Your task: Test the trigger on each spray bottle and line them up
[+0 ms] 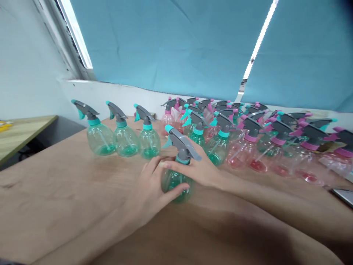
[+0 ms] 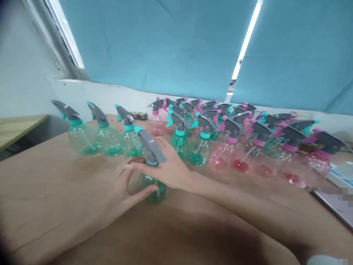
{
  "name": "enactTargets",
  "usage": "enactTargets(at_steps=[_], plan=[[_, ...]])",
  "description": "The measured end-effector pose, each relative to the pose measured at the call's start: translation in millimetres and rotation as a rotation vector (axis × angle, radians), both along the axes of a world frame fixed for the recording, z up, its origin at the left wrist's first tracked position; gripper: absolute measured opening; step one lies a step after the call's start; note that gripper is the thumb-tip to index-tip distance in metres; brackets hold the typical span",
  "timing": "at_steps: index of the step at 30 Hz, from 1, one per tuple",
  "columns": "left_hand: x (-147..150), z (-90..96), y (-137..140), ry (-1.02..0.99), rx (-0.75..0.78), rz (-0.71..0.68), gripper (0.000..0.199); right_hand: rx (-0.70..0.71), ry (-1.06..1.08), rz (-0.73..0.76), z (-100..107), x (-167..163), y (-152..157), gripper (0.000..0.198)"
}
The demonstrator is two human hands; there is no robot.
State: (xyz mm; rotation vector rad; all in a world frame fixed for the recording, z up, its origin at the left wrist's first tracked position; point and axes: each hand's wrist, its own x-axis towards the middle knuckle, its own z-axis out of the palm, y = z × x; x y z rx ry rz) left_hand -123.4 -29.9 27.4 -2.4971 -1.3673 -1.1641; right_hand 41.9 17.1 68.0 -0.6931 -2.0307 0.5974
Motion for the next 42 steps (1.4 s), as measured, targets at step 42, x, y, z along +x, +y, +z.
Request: enactTargets(at_steps=[42], plan=[[3,35.6,81,0.399,0.157,0.344,0.049,0.134,-0.623,-0.568,68,53,79,0.033]])
